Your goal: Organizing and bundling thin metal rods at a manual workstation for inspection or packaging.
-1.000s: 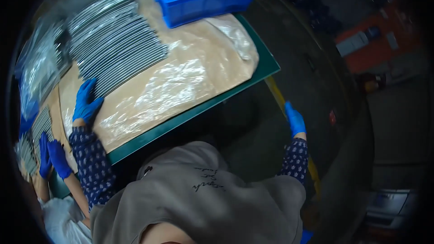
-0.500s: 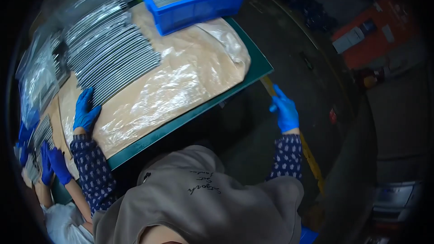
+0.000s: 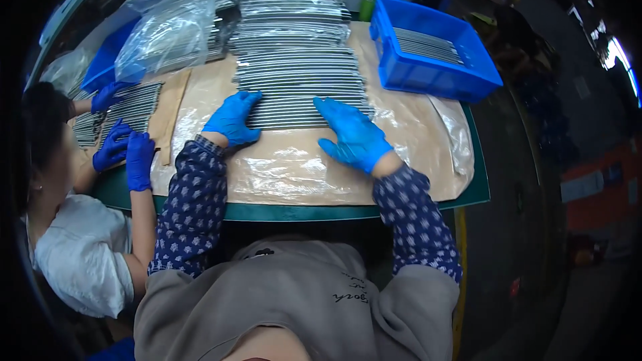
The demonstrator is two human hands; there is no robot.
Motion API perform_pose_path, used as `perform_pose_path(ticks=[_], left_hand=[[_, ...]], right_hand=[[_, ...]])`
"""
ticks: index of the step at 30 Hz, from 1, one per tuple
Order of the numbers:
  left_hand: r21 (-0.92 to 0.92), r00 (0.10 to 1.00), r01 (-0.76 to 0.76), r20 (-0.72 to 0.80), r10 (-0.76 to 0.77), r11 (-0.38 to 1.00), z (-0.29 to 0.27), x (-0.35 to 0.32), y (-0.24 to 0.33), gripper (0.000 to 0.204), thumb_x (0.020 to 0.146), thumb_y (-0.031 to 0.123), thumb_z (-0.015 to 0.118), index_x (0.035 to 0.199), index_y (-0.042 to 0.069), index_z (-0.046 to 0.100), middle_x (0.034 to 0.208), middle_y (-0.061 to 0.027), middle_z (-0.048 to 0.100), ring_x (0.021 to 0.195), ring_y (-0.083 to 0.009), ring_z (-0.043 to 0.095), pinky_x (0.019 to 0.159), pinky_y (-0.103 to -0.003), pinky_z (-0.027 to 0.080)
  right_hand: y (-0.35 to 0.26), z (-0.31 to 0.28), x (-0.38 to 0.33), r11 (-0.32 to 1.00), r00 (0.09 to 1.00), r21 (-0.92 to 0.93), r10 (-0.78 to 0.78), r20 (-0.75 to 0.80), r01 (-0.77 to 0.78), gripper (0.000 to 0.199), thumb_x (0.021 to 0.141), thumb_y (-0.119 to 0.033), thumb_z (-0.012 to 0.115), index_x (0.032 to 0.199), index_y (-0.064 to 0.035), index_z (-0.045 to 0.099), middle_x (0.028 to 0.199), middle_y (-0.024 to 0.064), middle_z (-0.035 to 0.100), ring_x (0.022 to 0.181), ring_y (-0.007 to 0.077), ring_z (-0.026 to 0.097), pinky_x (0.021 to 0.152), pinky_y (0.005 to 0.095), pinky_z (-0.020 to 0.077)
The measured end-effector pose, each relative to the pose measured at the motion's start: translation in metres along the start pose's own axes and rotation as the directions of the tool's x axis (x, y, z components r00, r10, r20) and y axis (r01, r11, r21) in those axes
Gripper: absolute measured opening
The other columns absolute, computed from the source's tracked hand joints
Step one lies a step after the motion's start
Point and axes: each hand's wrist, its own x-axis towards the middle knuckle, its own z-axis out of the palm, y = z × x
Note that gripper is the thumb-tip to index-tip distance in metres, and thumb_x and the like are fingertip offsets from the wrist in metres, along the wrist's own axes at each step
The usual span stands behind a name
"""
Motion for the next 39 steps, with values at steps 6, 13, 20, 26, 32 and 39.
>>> perform_pose_path(ticks=[6, 13, 20, 26, 32, 39], left_hand=[[0.112, 0.957, 0.094, 0.263, -0.121, 0.989, -0.023, 0.004, 0.022, 0.069, 0.055, 0.028, 0.07, 0.117, 0.007, 0.047, 0.108, -0.0168, 0.048, 0.102, -0.0325, 0.047, 0.088, -0.037, 0.041], [0.18, 0.954, 0.103, 0.26, -0.148, 0.978, -0.018, 0.005, 0.028, 0.063, 0.052, 0.027, 0.073, 0.107, 0.005, 0.053, 0.104, -0.016, 0.05, 0.098, -0.0307, 0.049, 0.083, -0.036, 0.044], [0.154, 0.924, 0.114, 0.346, -0.162, 0.981, -0.017, -0.004, 0.044, 0.051, 0.051, 0.022, 0.073, 0.096, 0.006, 0.055, 0.095, -0.0152, 0.054, 0.091, -0.0317, 0.054, 0.078, -0.037, 0.046], [0.168, 0.924, 0.118, 0.342, -0.171, 0.979, -0.008, -0.008, 0.05, 0.042, 0.054, 0.019, 0.07, 0.09, 0.005, 0.056, 0.091, -0.016, 0.057, 0.086, -0.0325, 0.056, 0.074, -0.038, 0.047], [0.168, 0.904, 0.138, 0.381, -0.194, 0.976, -0.002, -0.023, 0.05, 0.027, 0.061, 0.017, 0.065, 0.085, 0.007, 0.059, 0.085, -0.0151, 0.06, 0.081, -0.0326, 0.058, 0.071, -0.039, 0.048], [0.18, 0.979, 0.085, 0.168, -0.116, 0.98, -0.007, -0.036, 0.064, 0.021, 0.062, 0.015, 0.066, 0.08, 0.008, 0.058, 0.077, -0.0149, 0.06, 0.075, -0.0331, 0.059, 0.066, -0.04, 0.048]], right_hand=[[-0.001, 0.026, 0.046, 0.965, 0.951, -0.192, 0.22, 0.216, -0.18, 0.062, 0.065, -0.03, 0.063, 0.117, -0.0006, 0.045, 0.1, 0.019, 0.051, 0.093, 0.0317, 0.05, 0.081, 0.0393, 0.0419], [-0.001, 0.022, 0.059, 0.961, 0.933, -0.237, 0.211, 0.292, -0.143, 0.064, 0.058, -0.033, 0.066, 0.111, -0.0002, 0.05, 0.099, 0.0192, 0.051, 0.093, 0.0328, 0.05, 0.082, 0.0383, 0.0426], [-0.012, 0.017, 0.071, 0.948, 0.784, -0.273, 0.295, 0.546, -0.166, 0.055, 0.053, -0.028, 0.069, 0.1, -0.0034, 0.055, 0.094, 0.0177, 0.055, 0.092, 0.0318, 0.051, 0.081, 0.0369, 0.0443], [-0.01, 0.017, 0.062, 0.96, 0.788, -0.219, 0.268, 0.554, -0.173, 0.046, 0.055, -0.026, 0.068, 0.094, -0.0051, 0.056, 0.093, 0.016, 0.057, 0.088, 0.0317, 0.055, 0.074, 0.0386, 0.0472], [-0.035, 0.021, 0.044, 0.924, 0.758, -0.314, 0.363, 0.541, -0.219, 0.026, 0.064, -0.017, 0.06, 0.088, -0.0062, 0.058, 0.088, 0.0149, 0.06, 0.082, 0.0316, 0.059, 0.071, 0.0407, 0.0477], [-0.041, 0.026, 0.03, 0.912, 0.84, -0.331, 0.366, 0.4, -0.24, 0.021, 0.065, -0.015, 0.059, 0.084, -0.0068, 0.06, 0.082, 0.0147, 0.061, 0.079, 0.0311, 0.059, 0.068, 0.0389, 0.0483]])
